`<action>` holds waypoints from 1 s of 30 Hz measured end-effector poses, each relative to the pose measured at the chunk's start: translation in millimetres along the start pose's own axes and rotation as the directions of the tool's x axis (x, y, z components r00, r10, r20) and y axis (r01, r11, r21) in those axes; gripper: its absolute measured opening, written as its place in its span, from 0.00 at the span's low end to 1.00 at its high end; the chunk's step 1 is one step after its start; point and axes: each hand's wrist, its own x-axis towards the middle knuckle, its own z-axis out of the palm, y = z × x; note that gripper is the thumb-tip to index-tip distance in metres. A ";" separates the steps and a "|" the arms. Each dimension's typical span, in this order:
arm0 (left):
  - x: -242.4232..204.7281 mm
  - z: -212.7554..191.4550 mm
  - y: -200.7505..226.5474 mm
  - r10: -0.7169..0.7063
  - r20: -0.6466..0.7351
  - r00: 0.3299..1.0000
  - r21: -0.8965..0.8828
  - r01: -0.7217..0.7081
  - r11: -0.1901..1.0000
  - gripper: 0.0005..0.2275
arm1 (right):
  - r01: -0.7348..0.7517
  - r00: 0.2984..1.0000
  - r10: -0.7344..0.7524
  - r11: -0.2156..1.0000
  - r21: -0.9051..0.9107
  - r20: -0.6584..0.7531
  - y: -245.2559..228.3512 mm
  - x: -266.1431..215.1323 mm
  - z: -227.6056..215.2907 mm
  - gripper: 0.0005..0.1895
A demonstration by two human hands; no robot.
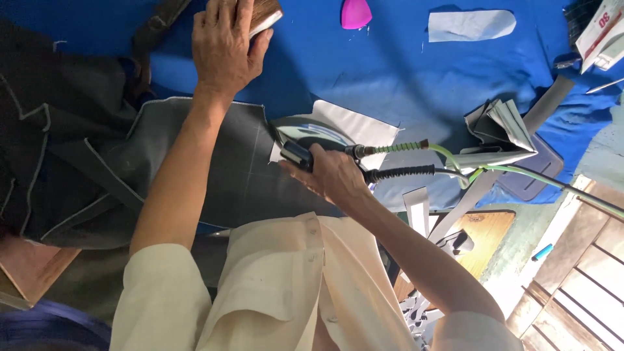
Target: The person irons a dark gray fabric piece on a blue-covered worktable. They place a white paper over the fabric, use a steam iron, and press with a wooden block to smooth the material. The person repeats this process on different sections of the fabric.
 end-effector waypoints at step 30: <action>4.7 -6.8 2.2 0.017 -0.073 0.997 0.036 -0.015 0.999 0.26 | -0.065 0.948 0.030 0.993 0.101 0.316 0.4 -5.1 -11.9 0.34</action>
